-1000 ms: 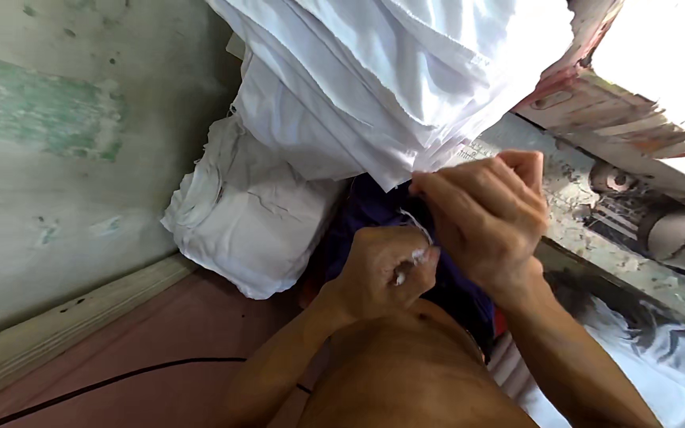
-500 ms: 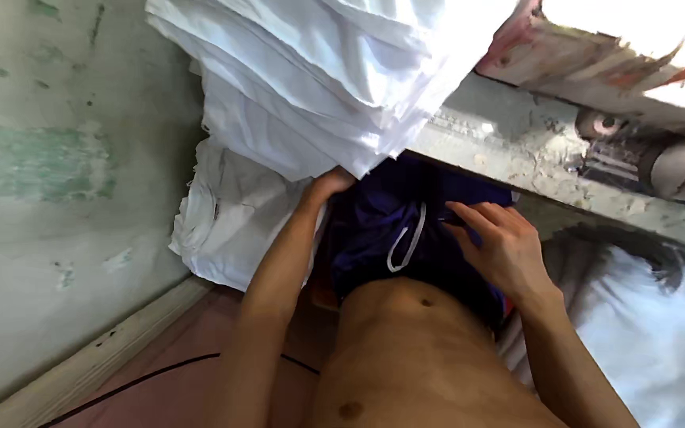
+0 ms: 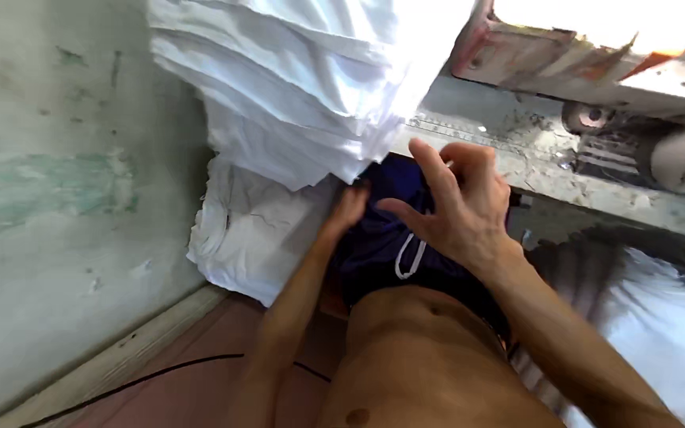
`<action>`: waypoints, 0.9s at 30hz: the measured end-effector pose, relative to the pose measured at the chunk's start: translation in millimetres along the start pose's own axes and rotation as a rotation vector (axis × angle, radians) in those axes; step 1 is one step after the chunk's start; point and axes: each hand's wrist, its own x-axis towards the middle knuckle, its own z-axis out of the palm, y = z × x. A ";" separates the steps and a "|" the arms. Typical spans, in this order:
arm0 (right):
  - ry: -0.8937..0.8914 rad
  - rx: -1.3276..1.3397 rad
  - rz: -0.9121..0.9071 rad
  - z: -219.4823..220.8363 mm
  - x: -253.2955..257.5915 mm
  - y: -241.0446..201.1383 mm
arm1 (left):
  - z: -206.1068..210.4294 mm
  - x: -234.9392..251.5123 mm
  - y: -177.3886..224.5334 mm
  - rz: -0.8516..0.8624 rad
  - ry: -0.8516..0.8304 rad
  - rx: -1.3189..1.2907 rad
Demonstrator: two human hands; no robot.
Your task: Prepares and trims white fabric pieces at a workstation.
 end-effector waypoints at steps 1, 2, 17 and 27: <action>0.011 -0.042 -0.103 12.8 24.3 0.7 | 12.6 -19.0 0.9 0.104 -0.004 0.010; -0.017 -0.048 -0.182 22.2 49.0 4.8 | 22.0 -32.9 -2.3 0.153 -0.039 0.020; -0.524 0.672 0.461 -30.6 227.4 54.2 | -98.9 -40.4 69.4 0.726 0.731 0.538; -0.452 0.660 -0.261 -56.2 201.6 61.3 | -183.4 -54.4 97.6 0.663 0.434 0.365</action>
